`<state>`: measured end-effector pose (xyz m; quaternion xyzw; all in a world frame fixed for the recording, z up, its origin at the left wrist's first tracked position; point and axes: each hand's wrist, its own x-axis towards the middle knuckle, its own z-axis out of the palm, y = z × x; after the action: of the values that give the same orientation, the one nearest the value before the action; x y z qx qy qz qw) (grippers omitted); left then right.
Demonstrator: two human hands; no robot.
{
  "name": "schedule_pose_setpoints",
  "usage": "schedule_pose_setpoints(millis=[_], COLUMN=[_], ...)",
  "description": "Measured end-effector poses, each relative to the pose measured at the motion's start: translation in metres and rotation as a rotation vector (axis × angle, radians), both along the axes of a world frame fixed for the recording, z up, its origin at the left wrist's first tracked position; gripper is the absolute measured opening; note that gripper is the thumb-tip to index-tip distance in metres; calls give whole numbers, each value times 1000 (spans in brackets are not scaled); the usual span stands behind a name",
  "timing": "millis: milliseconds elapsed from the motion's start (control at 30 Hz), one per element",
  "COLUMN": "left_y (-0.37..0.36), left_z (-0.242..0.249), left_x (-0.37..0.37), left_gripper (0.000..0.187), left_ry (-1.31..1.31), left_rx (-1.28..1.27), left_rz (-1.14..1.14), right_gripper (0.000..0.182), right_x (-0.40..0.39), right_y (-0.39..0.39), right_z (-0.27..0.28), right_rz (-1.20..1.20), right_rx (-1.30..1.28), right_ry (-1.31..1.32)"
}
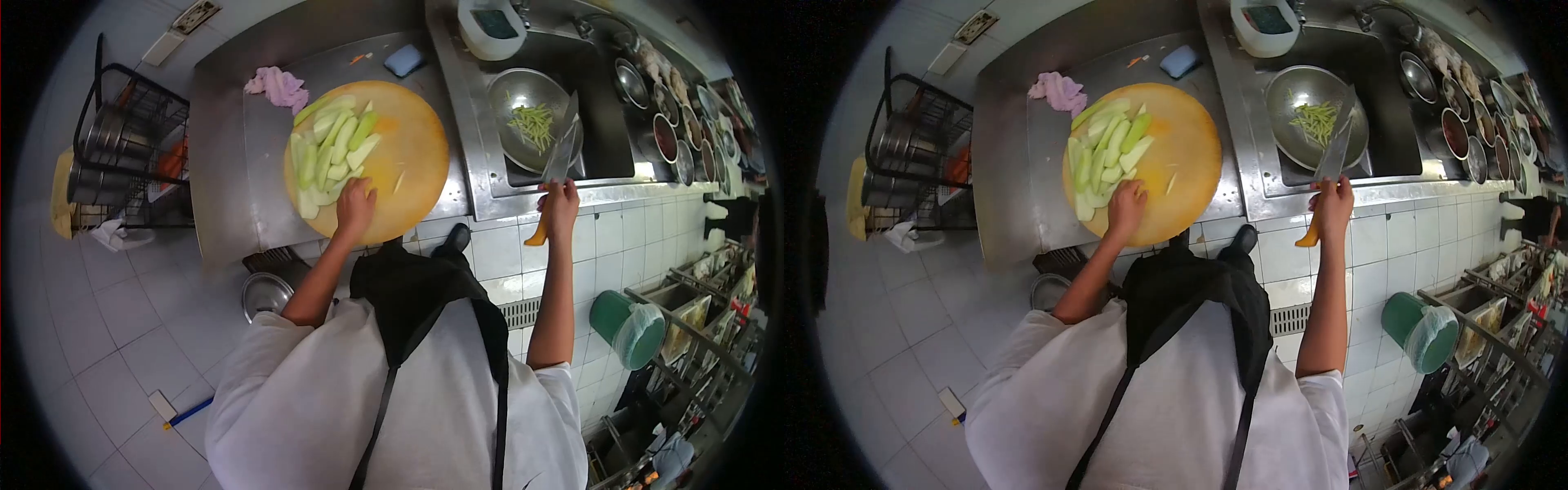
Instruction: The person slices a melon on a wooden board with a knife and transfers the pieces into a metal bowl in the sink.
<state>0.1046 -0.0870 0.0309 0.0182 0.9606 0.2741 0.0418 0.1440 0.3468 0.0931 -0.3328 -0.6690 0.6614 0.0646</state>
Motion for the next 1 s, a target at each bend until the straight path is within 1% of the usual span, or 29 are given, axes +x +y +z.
schedule_pose_setpoints(millis=[67, 133, 200, 233, 267, 333, 367, 467, 500, 600, 700, 800, 900, 1000], left_y=[-4, 5, 27, 36, 44, 53, 57, 61, 62, 61, 58, 58, 56, 60], left_z=[-12, -14, -9, -15, -23, -32, -35, -37, -39, -46, -54, -65, -65, -64], left_x=[13, 15, 4, -2, -9, -20, -25, -36, -37, -44, -49, -53, -54, -53], left_gripper=[29, 30, 32, 32, 32, 29, 27, 23, 22, 18, 20, 9, 8, 8], left_ry=[81, 155, 221, 196, 171, 148, 152, 188, 200, 141, 136, 81, 109, 178], left_rx=[70, 112, 131, 104, 78, 44, 38, 87, 114, 188, 201, 372, 305, 260], left_rz=[-50, -97, -143, -145, -147, -111, -73, 55, 96, 40, 74, 198, 203, 199], right_gripper=[47, 47, 47, 31, 19, 18, 17, 20, 17, 18, 17, 18, 19, 21], right_x=[15, 41, 65, 76, 83, 89, 91, 88, 88, 86, 84, 87, 87, 83], right_y=[-29, -65, -104, -125, -140, -153, -156, -161, -162, -162, -167, -170, -168, -159], right_z=[-3, -32, -41, -41, -42, -65, -79, -92, -92, -94, -90, -80, -84, -87], right_rz=[90, 161, 332, 373, 415, 557, 584, 582, 626, 681, 660, 658, 586, 635], right_rx=[-78, -145, -179, -171, -163, -96, -102, -150, -108, -188, -204, -26, 113, 80], right_ry=[37, -18, -122, -169, -215, -253, -244, -271, -276, -269, -282, -265, -257, -242])
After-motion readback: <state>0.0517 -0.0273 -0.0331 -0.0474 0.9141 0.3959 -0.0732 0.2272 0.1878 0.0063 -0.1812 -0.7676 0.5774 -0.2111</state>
